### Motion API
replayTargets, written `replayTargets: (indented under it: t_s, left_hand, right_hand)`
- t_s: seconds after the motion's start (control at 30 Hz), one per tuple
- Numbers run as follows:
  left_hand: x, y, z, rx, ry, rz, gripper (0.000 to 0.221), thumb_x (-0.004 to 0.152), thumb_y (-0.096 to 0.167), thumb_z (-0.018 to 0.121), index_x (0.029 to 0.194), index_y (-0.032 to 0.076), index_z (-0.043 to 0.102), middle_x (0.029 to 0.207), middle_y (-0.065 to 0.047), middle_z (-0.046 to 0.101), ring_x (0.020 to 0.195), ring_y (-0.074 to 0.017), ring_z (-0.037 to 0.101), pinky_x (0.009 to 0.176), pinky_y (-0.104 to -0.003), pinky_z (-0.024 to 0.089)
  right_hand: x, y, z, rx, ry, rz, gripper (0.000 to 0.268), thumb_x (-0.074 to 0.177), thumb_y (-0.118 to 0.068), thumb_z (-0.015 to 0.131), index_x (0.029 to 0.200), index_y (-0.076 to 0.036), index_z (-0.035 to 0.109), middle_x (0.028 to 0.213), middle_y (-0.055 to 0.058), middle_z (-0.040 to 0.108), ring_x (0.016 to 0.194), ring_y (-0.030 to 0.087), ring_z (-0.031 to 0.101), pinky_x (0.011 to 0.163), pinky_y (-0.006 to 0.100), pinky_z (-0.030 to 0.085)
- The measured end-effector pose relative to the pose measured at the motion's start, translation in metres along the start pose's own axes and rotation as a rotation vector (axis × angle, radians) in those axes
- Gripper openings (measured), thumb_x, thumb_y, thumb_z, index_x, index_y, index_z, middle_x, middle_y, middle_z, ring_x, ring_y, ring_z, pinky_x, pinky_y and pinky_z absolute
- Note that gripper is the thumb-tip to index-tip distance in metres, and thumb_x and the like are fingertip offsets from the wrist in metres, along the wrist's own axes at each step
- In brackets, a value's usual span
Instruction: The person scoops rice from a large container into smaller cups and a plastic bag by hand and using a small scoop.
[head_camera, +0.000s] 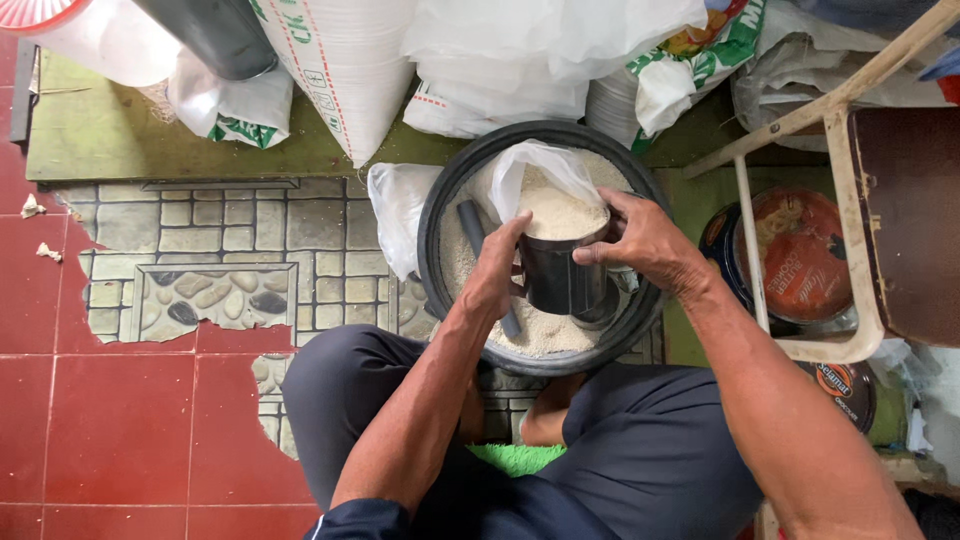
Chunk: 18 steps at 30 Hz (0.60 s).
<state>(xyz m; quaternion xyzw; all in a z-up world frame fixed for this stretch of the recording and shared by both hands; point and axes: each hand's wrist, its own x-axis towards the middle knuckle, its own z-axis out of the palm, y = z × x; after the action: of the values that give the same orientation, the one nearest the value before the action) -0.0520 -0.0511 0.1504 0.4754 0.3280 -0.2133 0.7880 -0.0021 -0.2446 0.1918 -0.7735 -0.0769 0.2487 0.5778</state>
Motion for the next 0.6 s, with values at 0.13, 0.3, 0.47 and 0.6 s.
replayTargets:
  t_s: [0.13,0.3,0.47,0.6]
  left_hand:
    - [-0.01,0.017,0.007,0.003,-0.013,0.068,0.093,0.087,0.058,0.068,0.155,0.001,0.041,0.156,-0.029,0.039,0.142,-0.0624,0.029,0.098,-0.09,0.021]
    - [-0.013,0.021,0.008,0.036,0.022,0.077,0.091,0.086,0.061,0.066,0.152,0.0,0.046,0.154,-0.027,0.045,0.142,-0.0579,0.036,0.098,-0.085,0.029]
    - [0.02,-0.01,-0.005,-0.015,0.015,0.018,0.092,0.087,0.059,0.065,0.153,-0.001,0.042,0.155,-0.025,0.041,0.137,-0.0598,0.036,0.097,-0.082,0.034]
    - [0.035,-0.022,-0.007,-0.03,0.021,0.019,0.087,0.087,0.059,0.064,0.148,0.0,0.049,0.147,-0.02,0.05,0.131,-0.0581,0.044,0.094,-0.078,0.039]
  right_hand:
    - [0.0,-0.011,0.003,-0.037,-0.008,-0.046,0.094,0.06,-0.014,0.099,0.144,-0.001,0.056,0.139,0.021,0.061,0.132,0.026,0.053,0.115,0.04,0.043]
    - [0.005,-0.018,-0.003,0.003,0.021,-0.044,0.092,0.055,-0.008,0.1,0.139,-0.005,0.062,0.136,0.011,0.065,0.13,0.017,0.054,0.115,0.034,0.046]
    - [-0.002,-0.03,-0.002,-0.157,-0.045,-0.009,0.095,0.063,-0.024,0.095,0.142,0.008,0.053,0.139,0.028,0.059,0.136,0.035,0.05,0.118,0.047,0.04]
    - [-0.002,-0.037,-0.002,-0.221,-0.01,0.051,0.091,0.078,-0.045,0.085,0.141,0.013,0.053,0.136,0.031,0.061,0.134,0.039,0.055,0.116,0.051,0.041]
